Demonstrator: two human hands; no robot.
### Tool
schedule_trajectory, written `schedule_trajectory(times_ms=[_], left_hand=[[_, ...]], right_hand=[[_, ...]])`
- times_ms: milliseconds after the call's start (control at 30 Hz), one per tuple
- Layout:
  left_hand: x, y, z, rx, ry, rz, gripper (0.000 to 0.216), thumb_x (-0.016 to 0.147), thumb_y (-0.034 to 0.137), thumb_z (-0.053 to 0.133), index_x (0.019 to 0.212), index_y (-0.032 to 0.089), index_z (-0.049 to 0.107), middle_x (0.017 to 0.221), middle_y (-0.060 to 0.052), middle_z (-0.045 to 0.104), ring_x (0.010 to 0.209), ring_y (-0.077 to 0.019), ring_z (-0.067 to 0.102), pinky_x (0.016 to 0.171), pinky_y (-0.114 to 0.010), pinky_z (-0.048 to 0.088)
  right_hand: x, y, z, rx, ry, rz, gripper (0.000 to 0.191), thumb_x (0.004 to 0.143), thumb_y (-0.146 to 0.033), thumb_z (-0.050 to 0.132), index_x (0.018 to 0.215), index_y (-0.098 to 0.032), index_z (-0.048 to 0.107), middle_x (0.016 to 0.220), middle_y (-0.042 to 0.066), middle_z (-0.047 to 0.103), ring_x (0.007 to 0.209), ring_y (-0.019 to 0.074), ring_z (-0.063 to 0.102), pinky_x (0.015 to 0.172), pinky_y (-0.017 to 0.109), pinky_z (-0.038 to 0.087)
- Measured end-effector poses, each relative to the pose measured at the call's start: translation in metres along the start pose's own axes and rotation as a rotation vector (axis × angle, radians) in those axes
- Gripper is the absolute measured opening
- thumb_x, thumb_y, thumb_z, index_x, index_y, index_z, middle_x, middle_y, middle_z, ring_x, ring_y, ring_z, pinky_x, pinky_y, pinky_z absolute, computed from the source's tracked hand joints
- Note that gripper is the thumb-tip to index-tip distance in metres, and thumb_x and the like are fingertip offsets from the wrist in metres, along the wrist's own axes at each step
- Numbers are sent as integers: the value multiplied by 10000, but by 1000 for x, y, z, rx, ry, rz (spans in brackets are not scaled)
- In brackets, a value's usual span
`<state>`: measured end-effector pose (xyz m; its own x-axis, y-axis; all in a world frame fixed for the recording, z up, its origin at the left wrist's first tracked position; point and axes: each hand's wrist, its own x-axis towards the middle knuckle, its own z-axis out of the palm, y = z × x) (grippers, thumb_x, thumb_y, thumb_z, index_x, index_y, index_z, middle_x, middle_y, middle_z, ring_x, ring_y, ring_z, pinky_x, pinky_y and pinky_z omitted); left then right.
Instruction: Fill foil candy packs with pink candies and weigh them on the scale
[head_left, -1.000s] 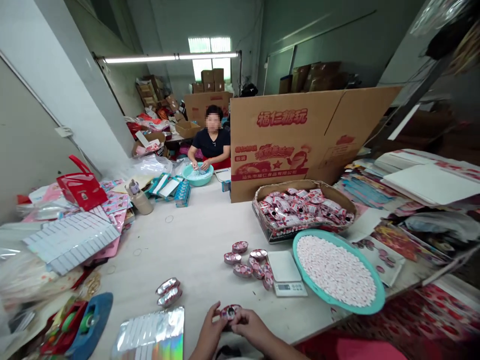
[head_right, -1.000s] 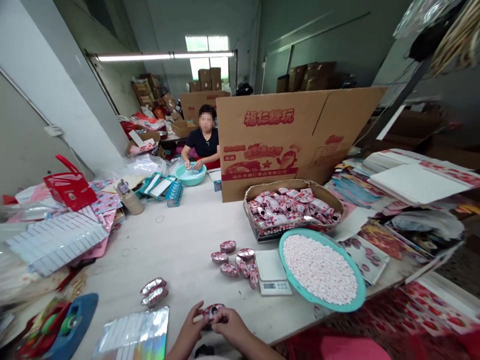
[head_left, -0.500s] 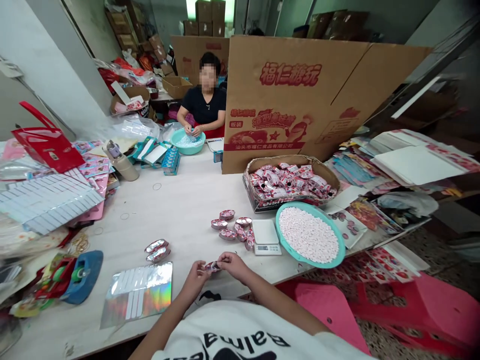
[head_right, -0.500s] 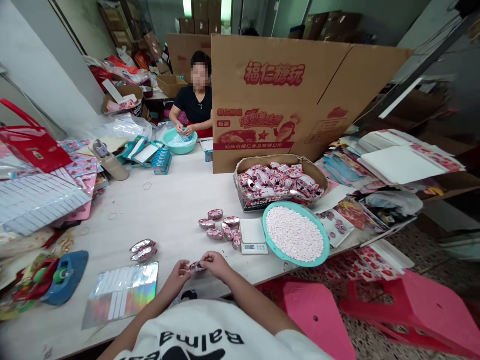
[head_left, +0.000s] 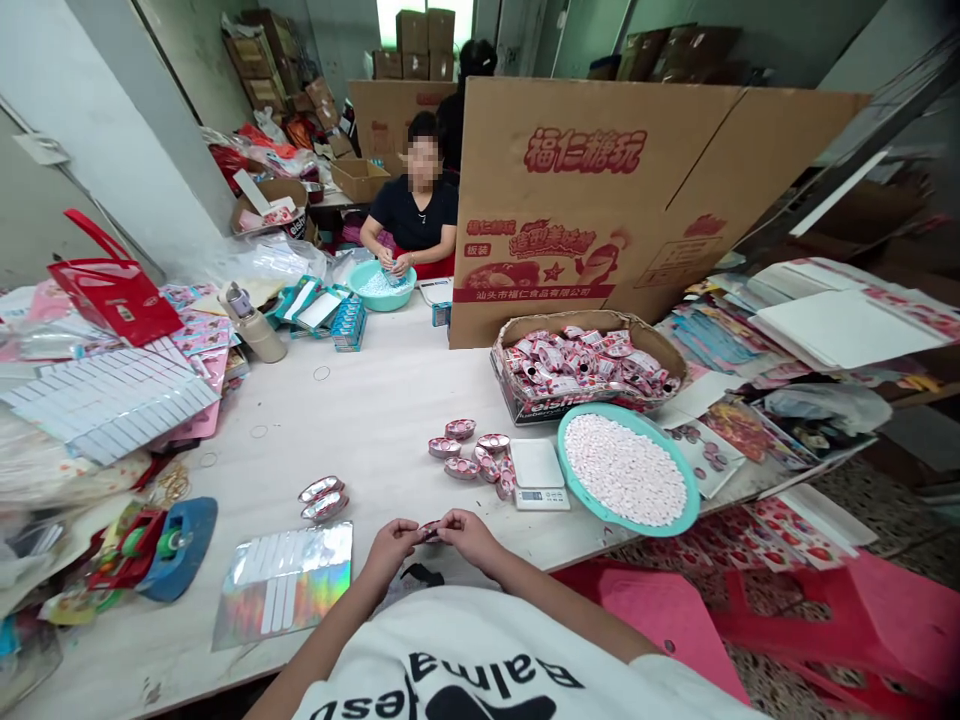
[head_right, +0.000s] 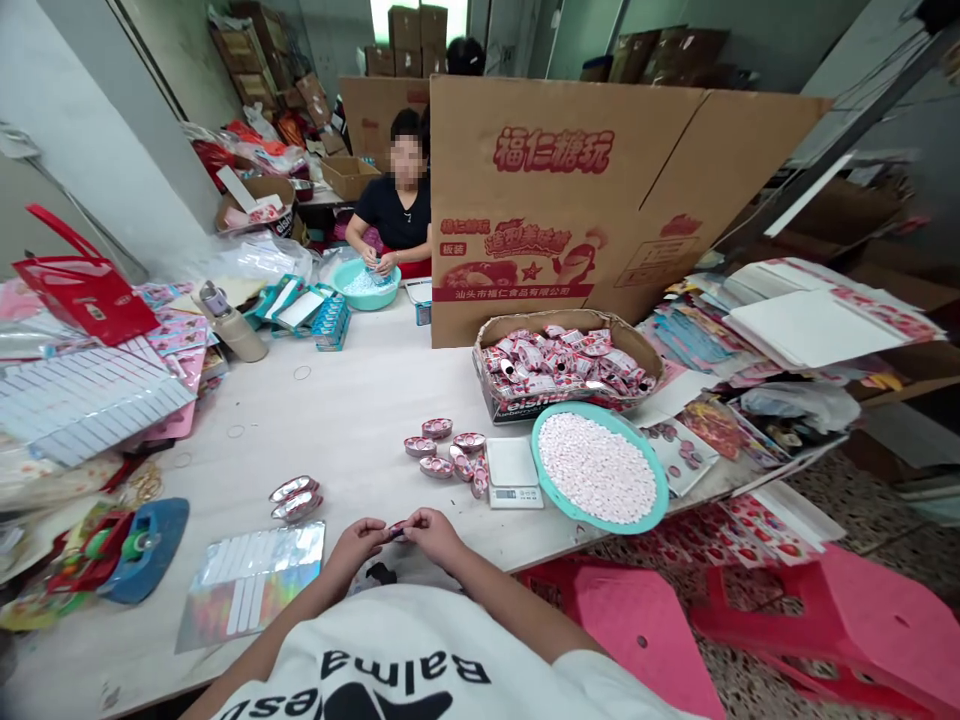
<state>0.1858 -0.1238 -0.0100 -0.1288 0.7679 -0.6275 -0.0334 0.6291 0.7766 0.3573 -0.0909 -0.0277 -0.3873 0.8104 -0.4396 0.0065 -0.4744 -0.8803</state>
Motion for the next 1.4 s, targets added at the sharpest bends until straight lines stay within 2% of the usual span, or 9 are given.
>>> schedule_trajectory(times_ms=[133,300,433,600,733,900,1000,1100,1400], left_hand=[[3,-5,-6,31,16,26,567,524,545,774,892,142,618,768,-81,712,794,-223,692,687,-301,496],[4,-13,-6,146,26,86,574,556,570,731,907,119,675,749,-87,717,768,-230,682,689,-316,497],[6,-15,-4,293,37,137,500,608,565,672,829,119,720,676,-86,710,684,-243,665,666,-341,492],[9,-6,-5,480,38,287,293,669,417,640,759,159,746,820,-91,754,845,-265,681,799,-346,488],[12,0,-2,587,26,331,307,687,284,612,914,138,757,789,-75,756,787,-246,694,757,-327,494],[12,2,1,667,-6,385,200,749,260,587,813,176,756,821,-53,760,795,-210,682,746,-289,474],[13,-1,1,692,13,379,182,782,254,577,811,178,741,833,-51,752,803,-196,668,749,-282,458],[14,-5,4,712,47,355,168,801,224,565,839,162,716,838,-65,738,797,-189,656,737,-281,444],[14,-3,4,729,62,367,89,796,179,562,805,178,651,805,-38,699,759,-172,620,705,-273,416]], right_hand=[[-1,3,-1,-11,58,6,298,574,-399,791,678,-192,603,807,31,731,801,199,670,827,349,494],[-4,7,-1,-78,160,21,124,612,-252,728,647,-185,630,648,-6,681,686,173,639,741,315,488],[-2,11,-3,-143,229,25,82,609,-163,689,606,-185,610,547,-36,621,586,146,595,649,277,462],[4,9,-4,-213,314,18,139,601,-95,659,699,-191,637,473,-68,556,508,139,570,561,251,429],[6,1,-6,-256,327,29,139,616,-71,647,698,-183,651,469,-56,573,491,143,581,529,247,436],[6,-1,-14,-338,254,81,116,732,-108,659,633,-169,663,566,-14,654,577,143,627,602,262,495],[9,5,-19,-421,244,123,99,830,-205,686,753,-145,669,760,-1,695,738,138,653,737,304,536],[14,12,-20,-494,236,168,191,908,-328,632,900,-140,664,936,25,692,833,151,654,775,341,554],[21,16,-16,-597,287,141,229,931,-353,598,1032,-154,648,1044,53,674,895,164,650,805,365,559]])
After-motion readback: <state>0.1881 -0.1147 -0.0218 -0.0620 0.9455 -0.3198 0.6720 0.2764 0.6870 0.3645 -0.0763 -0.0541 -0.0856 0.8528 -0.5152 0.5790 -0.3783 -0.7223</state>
